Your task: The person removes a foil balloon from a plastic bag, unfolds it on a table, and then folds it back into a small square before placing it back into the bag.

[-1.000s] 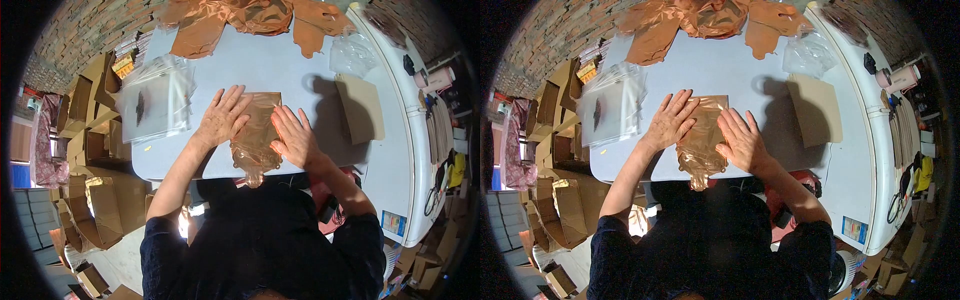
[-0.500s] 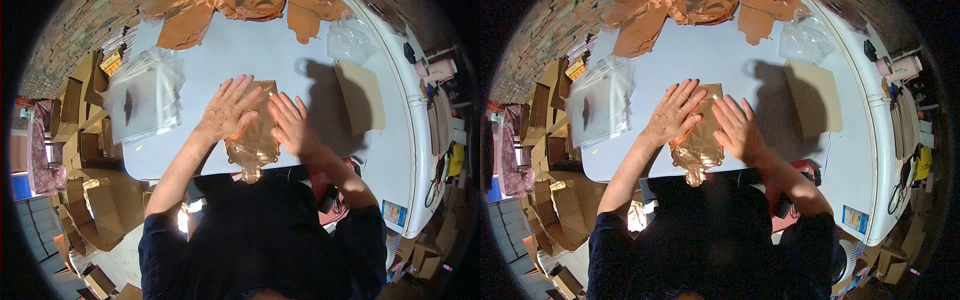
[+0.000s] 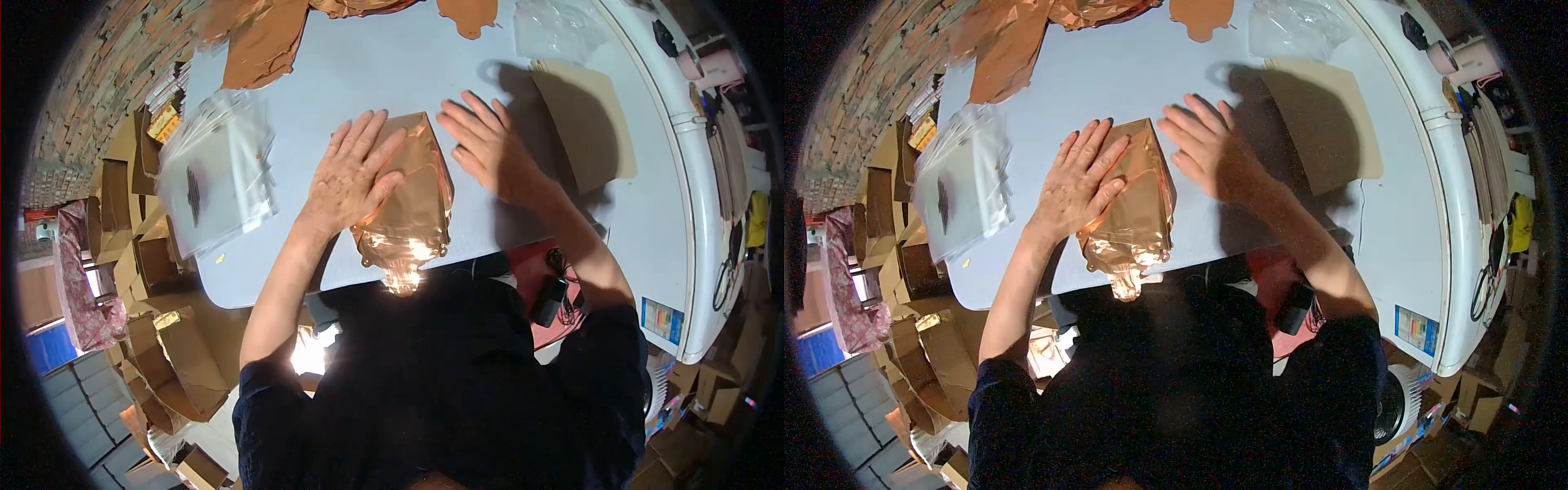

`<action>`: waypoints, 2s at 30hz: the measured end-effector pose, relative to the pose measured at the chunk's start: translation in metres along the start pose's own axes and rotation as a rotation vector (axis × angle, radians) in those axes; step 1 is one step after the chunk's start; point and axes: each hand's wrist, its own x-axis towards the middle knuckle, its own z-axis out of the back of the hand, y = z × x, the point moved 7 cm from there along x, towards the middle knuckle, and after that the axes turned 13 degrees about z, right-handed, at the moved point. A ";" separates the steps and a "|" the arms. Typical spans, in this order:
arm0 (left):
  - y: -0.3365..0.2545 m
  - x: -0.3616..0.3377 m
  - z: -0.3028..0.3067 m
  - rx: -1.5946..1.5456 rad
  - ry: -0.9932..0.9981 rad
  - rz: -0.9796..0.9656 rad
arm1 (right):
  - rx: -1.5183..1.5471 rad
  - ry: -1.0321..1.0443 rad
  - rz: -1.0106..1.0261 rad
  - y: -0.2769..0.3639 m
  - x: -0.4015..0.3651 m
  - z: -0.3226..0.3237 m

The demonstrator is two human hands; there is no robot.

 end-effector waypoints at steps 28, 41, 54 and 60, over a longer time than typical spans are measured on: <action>0.002 -0.001 0.001 -0.054 -0.042 -0.003 | 0.694 -0.367 -0.472 0.110 -0.025 0.017; 0.005 -0.002 -0.001 -0.043 -0.040 -0.001 | 1.655 -0.606 -1.031 0.128 -0.011 -0.029; 0.003 -0.001 0.000 -0.035 -0.023 -0.003 | 2.188 -0.550 -1.361 0.158 0.005 -0.024; 0.003 -0.001 -0.002 -0.026 -0.003 0.007 | 2.192 -0.359 -1.052 0.164 0.005 -0.027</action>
